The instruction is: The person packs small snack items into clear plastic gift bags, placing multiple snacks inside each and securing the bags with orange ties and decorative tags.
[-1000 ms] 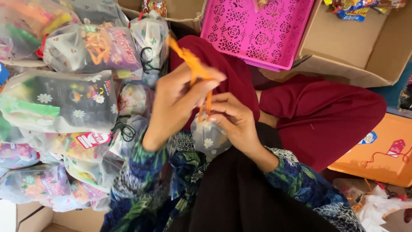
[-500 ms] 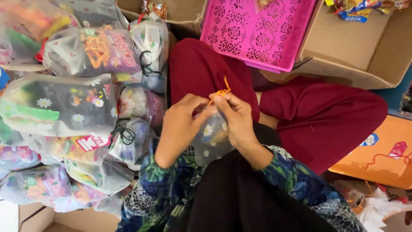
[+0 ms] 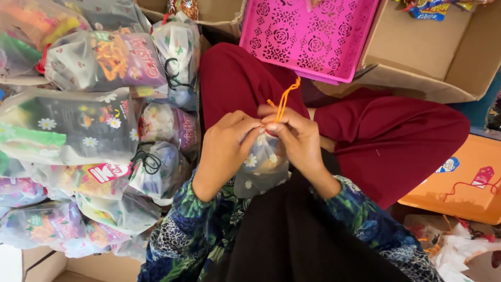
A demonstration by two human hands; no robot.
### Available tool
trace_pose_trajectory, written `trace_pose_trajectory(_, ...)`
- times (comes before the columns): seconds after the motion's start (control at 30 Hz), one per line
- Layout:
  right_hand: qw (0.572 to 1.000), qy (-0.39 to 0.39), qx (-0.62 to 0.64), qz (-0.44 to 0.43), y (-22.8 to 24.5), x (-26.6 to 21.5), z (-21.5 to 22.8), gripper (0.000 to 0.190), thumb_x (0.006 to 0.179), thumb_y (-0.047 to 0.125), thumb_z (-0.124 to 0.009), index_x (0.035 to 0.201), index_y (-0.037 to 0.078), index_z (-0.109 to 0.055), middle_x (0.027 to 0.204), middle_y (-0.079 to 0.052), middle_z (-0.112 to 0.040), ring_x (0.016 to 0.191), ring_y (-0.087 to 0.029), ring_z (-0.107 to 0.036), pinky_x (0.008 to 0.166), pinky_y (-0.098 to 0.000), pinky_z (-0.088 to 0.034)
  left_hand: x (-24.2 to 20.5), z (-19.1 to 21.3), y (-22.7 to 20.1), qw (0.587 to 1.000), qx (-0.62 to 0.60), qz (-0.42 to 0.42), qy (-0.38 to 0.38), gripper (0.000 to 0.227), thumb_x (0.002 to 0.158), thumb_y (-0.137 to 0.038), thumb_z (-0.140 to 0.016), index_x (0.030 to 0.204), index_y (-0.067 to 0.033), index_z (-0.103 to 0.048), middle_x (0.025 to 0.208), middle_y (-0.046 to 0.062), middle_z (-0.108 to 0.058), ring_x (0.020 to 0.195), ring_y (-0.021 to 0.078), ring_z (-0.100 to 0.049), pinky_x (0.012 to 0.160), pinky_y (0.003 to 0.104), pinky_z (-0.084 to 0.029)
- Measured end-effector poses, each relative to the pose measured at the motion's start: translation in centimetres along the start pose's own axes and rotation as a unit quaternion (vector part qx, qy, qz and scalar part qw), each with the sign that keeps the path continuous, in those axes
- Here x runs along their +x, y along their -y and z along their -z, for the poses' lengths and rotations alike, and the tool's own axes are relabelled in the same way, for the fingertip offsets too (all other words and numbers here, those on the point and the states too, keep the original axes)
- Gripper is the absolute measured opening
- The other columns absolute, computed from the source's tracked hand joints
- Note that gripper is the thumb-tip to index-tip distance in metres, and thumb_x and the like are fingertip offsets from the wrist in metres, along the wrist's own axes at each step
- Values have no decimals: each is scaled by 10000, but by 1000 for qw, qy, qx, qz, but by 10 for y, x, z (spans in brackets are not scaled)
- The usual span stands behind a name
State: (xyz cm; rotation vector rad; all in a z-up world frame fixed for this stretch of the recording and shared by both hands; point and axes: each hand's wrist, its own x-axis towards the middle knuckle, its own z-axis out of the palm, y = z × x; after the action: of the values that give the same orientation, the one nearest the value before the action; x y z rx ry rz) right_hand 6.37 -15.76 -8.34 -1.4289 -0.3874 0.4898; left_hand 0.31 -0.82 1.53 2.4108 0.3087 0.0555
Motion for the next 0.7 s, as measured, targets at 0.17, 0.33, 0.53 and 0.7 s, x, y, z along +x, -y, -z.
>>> trace_pose_trajectory(0.17, 994, -29, 43, -100, -16, 4, 4, 189, 881, 84, -806, 1057, 35, -758, 736, -44, -690, 601, -23, -546, 516, -155, -460, -12, -15, 3, 997, 9, -23, -73, 21, 945, -141, -721, 944, -150, -739, 840, -28, -657, 744, 165, -676, 654, 270, -575)
trace_pose_trajectory(0.33, 997, 64, -12, -46, 22, 10, 8, 58, 921, 94, -773, 956, 60, -805, 813, -77, -727, 709, -94, -627, 653, -240, -539, -17, -14, 9, 985, 92, -75, -125, 57, 951, -103, -676, 982, -142, -705, 901, -29, -622, 711, 142, -668, 663, 245, -597)
trace_pose_trajectory(0.53, 990, 139, -28, -11, 17, 8, 11, 85, 953, 94, -735, 981, 17, -758, 873, -81, -657, 822, -134, -586, 802, -305, -530, -7, 3, 6, 990, 73, -99, -68, 143, 1006, -96, -614, 1133, -130, -669, 1034, 22, -626, 826, 216, -708, 715, 330, -613)
trace_pose_trajectory(0.7, 925, 77, 287, -239, 5, -3, 1, 218, 972, 143, -672, 1006, -72, -673, 918, -141, -672, 855, -174, -679, 691, -258, -555, 11, 19, 1, 968, 137, -204, -55, 198, 1035, -118, -574, 1209, -141, -667, 1111, 55, -644, 1048, 268, -658, 880, 369, -539)
